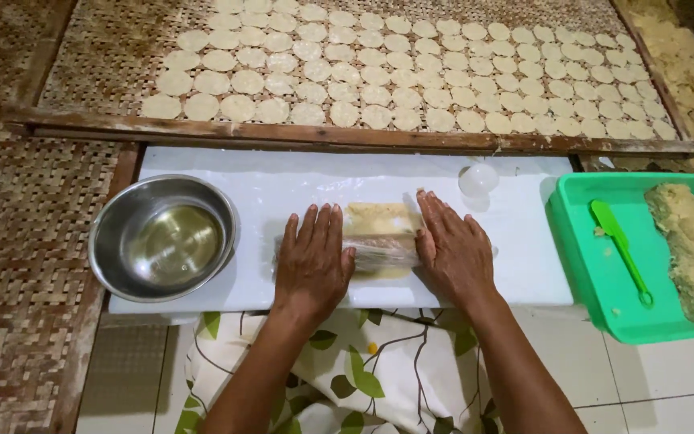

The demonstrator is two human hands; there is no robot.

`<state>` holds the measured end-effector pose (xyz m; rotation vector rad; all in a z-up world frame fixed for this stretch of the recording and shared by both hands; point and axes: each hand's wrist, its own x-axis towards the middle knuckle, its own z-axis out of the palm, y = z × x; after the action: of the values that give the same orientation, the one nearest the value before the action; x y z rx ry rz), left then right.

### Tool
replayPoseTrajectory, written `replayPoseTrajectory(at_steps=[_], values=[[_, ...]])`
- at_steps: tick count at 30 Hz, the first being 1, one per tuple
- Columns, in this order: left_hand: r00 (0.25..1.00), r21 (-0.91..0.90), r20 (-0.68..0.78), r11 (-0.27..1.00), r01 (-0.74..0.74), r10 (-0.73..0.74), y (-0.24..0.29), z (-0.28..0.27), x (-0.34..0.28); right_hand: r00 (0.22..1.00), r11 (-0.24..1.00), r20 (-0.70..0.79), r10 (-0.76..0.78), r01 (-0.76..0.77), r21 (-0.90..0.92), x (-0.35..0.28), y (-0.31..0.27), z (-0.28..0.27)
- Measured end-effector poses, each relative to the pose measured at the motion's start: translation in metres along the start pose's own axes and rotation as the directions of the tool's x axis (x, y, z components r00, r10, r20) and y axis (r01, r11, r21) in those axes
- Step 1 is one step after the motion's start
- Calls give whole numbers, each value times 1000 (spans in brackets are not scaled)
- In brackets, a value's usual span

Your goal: Rolling out dough and cutting it into small circular shapes using a round mold.

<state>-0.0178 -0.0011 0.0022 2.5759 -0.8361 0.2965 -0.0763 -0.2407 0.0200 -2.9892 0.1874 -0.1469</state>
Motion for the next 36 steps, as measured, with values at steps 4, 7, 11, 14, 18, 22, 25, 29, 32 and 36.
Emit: replayPoseTrajectory(at_steps=[4, 7, 11, 14, 18, 22, 25, 29, 32, 36], values=[[999, 31, -34, 999, -25, 26, 5, -2, -12, 1000, 998, -11, 2, -3, -61, -10, -1, 4], [998, 61, -39, 997, -38, 40, 9, -4, -21, 999, 997, -50, -21, 17, -77, -20, -2, 4], [997, 44, -43, 997, -56, 58, 15, -11, -38, 993, 996, -105, -45, 36, -83, -36, -1, 12], [999, 55, -13, 998, -44, 45, 18, -9, -50, 988, 996, -145, -45, 32, -85, -52, 1, 22], [997, 85, -6, 994, -72, 73, 16, -6, -52, 984, 997, -171, -57, 48, -57, -56, -1, 23], [997, 38, -35, 997, -71, 72, 12, -6, -42, 994, 997, -96, -47, 41, -60, -41, 3, 14], [997, 34, -24, 997, -70, 71, 7, -2, -33, 997, 990, 59, -52, 44, 137, -13, 22, 1], [998, 48, -9, 997, -67, 67, 6, 1, -32, 986, 887, 56, -157, 115, 447, 29, 35, -6], [997, 16, -29, 997, -70, 70, 10, -11, -32, 982, 901, 76, -170, 124, 415, 50, 32, 8], [996, -3, -44, 997, -80, 80, 9, -11, -33, 973, 960, 140, -183, 146, 240, 55, 2, 8]])
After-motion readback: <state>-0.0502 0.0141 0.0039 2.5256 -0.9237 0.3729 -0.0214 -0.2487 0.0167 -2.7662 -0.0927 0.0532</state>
